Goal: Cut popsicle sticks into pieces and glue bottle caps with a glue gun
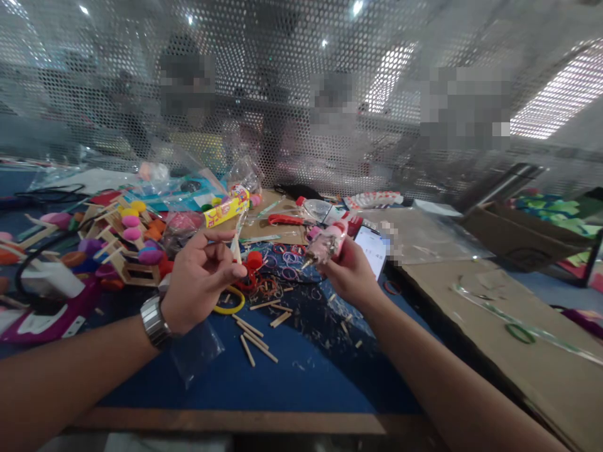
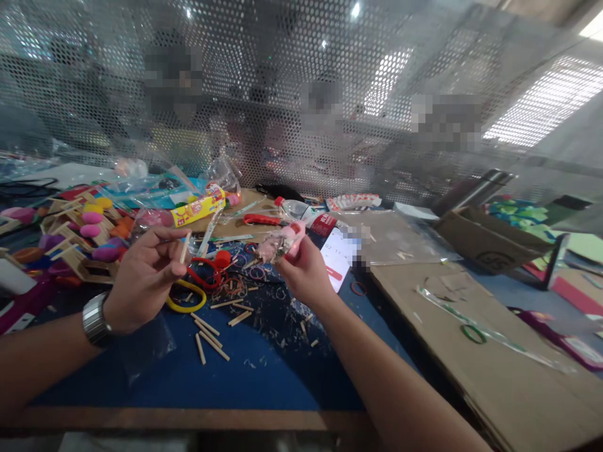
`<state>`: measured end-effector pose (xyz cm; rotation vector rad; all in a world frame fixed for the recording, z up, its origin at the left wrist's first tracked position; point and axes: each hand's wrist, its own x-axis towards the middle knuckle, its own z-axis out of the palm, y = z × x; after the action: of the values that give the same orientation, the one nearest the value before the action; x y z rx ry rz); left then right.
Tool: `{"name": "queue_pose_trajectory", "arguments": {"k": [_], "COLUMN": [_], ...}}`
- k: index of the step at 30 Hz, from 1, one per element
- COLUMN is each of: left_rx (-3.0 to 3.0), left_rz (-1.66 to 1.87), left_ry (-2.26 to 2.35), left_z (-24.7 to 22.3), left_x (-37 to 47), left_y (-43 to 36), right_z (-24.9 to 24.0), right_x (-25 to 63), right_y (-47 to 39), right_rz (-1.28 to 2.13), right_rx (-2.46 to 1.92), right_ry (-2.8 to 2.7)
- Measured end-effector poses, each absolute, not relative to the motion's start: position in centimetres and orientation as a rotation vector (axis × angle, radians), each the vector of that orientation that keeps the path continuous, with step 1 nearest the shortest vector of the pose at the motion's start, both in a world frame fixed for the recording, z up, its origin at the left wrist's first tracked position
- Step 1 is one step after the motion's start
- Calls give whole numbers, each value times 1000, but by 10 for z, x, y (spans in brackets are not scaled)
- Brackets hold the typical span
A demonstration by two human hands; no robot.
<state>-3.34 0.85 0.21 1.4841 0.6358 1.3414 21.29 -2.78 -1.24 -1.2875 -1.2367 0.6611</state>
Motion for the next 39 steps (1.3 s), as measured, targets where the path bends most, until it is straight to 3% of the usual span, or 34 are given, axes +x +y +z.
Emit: {"name": "queue_pose_trajectory", "arguments": {"k": [6, 16, 33, 39], "left_rx": [1461, 1414, 1310, 1290], "left_rz": [1372, 1415, 1572, 1558], "left_ry": [682, 727, 683, 680], "left_z": [1, -1, -1, -3], "left_x": [-33, -33, -35, -35], "left_y": [13, 19, 43, 45], "right_z": [-12, -13, -19, -11], "right_x": [219, 209, 198, 189], "right_y": [-25, -32, -24, -40], "right_rz": [690, 920, 1020, 1381], "right_rx": [-1504, -1407, -1424, -1191], "right_ry": [-1165, -1306, -1129, -1266]}}
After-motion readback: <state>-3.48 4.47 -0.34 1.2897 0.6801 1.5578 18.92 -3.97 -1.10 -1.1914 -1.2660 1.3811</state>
